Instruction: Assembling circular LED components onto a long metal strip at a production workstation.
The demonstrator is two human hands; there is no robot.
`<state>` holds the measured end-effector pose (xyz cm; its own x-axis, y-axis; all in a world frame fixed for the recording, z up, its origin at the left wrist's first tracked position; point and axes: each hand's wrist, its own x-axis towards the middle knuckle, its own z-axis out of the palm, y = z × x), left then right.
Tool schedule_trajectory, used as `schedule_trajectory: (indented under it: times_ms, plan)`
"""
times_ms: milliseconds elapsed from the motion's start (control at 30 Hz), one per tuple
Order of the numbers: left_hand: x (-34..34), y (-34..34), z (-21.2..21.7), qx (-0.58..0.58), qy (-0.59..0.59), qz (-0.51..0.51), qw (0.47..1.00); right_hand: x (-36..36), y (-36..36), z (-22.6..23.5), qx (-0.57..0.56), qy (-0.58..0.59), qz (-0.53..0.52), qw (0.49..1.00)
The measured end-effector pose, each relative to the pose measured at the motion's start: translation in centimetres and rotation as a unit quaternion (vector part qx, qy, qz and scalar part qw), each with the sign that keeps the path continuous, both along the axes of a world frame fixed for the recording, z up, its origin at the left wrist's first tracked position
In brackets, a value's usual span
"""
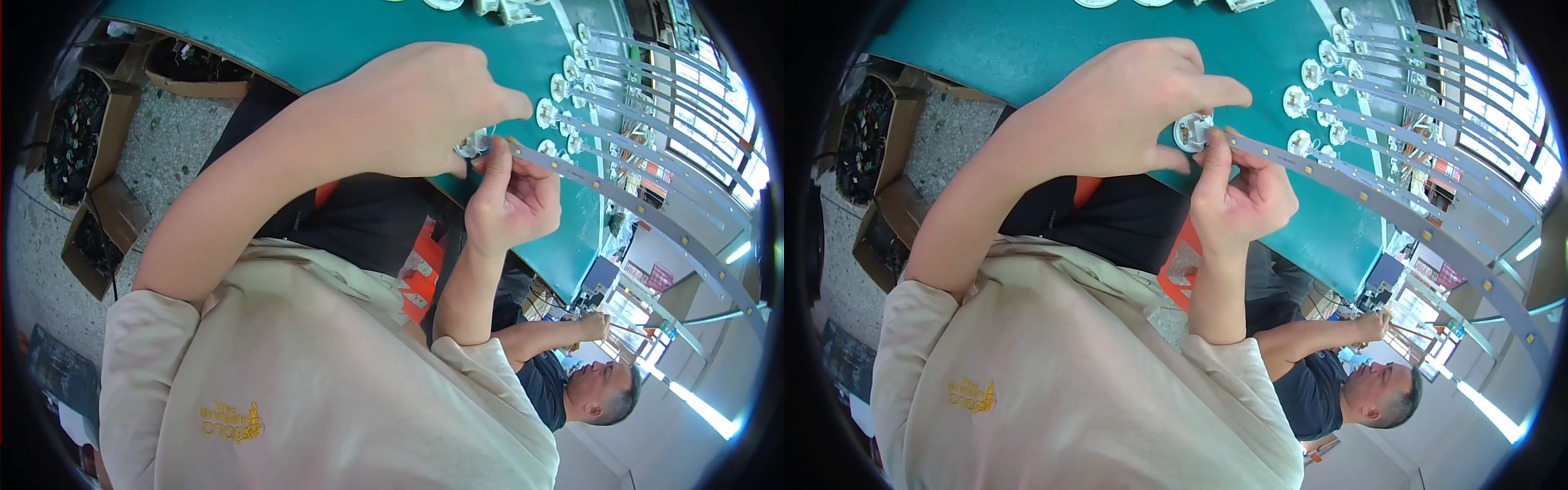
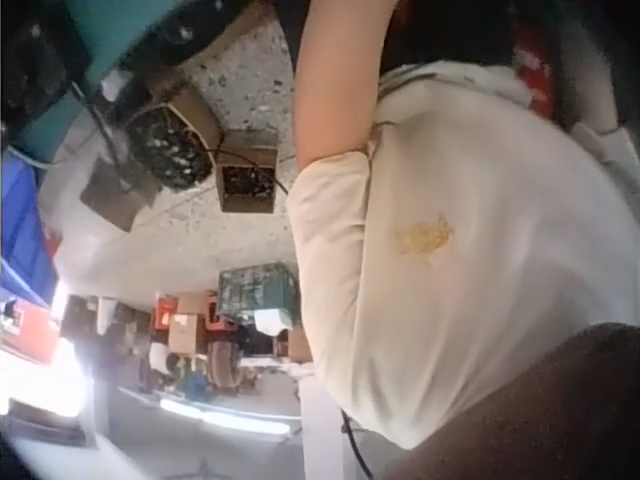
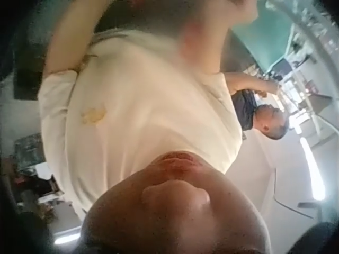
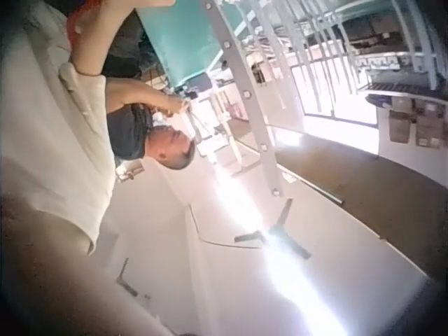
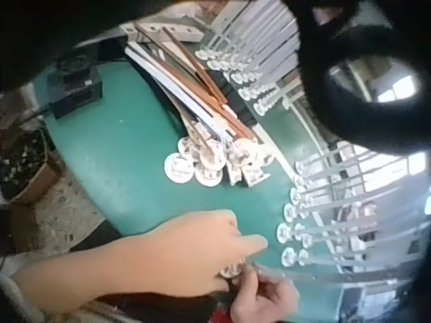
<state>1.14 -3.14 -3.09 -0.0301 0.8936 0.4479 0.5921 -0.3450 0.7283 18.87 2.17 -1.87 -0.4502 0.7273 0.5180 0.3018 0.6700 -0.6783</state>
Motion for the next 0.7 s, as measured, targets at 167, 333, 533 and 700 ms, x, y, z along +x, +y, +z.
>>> schedule_trajectory:
  times_ms: [167,333,533,700]
  plan:
    - [-0.4,-0.1,0.5,0.117,-0.063,-0.018,0.991,0.5,-0.3,0.5,0.018,-0.025,-0.016,0.999]
    - [-0.4,0.3,0.7,0.162,-0.149,-0.020,0.975,1.7,-2.4,3.4,0.032,0.135,-0.054,0.989]
    - [-1.3,-0.3,0.9,0.092,-0.226,-0.033,0.969,6.9,-1.9,8.9,0.004,0.202,-0.104,0.974]
    - [-1.0,-0.5,1.7,0.052,-0.211,-0.015,0.976,12.3,1.4,9.1,0.022,0.194,-0.214,0.957]
